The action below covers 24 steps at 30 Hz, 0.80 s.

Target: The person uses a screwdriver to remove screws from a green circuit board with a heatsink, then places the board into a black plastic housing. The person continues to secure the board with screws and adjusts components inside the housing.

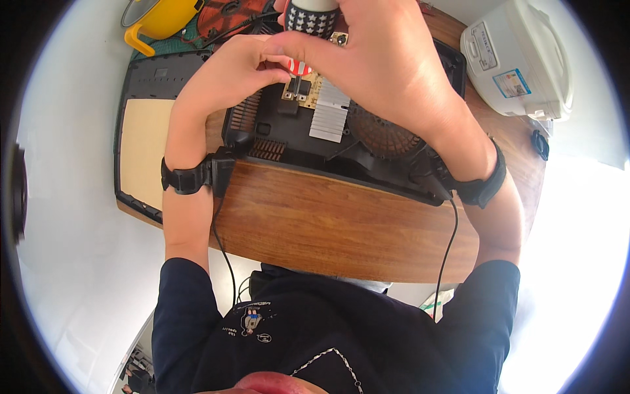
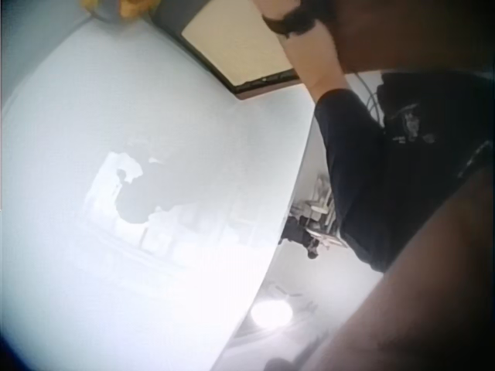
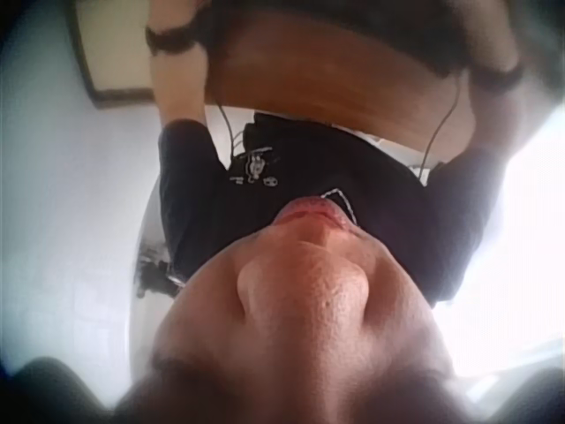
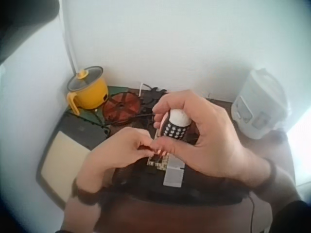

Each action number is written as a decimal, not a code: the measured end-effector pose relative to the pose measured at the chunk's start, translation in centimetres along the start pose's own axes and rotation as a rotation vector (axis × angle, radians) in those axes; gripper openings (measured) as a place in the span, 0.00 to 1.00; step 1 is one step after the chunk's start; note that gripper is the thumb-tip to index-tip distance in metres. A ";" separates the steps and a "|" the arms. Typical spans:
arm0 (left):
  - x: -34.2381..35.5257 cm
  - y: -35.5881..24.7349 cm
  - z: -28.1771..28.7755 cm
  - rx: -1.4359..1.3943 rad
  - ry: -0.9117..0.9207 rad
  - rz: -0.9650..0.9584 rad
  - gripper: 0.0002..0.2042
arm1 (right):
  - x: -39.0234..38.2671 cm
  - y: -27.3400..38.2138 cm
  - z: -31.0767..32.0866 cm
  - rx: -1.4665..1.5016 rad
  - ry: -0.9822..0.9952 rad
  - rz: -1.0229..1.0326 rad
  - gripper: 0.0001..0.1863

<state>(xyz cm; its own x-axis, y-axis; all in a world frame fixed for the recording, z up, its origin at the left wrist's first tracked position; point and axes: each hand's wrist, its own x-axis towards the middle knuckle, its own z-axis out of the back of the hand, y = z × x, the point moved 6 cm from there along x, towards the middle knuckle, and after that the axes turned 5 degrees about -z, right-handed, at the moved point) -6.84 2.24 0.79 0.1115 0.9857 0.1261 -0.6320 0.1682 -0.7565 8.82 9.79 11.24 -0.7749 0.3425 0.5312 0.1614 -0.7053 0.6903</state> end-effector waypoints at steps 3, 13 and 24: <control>0.2 0.3 -0.5 0.023 0.023 0.031 0.06 | 0.1 0.3 -0.3 -0.054 0.008 0.047 0.23; 0.4 -0.6 -0.1 0.099 0.062 0.040 0.07 | 0.4 0.4 -0.7 -0.100 0.041 0.104 0.23; 0.5 -0.6 -0.4 0.124 0.050 0.011 0.08 | 0.3 0.9 -1.0 -0.163 0.076 0.096 0.23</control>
<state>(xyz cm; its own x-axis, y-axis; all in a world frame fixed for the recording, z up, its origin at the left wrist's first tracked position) -6.10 2.61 1.11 0.1402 0.9866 0.0840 -0.7230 0.1599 -0.6721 8.13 8.64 11.47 -0.8058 0.2255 0.5475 0.1404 -0.8255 0.5466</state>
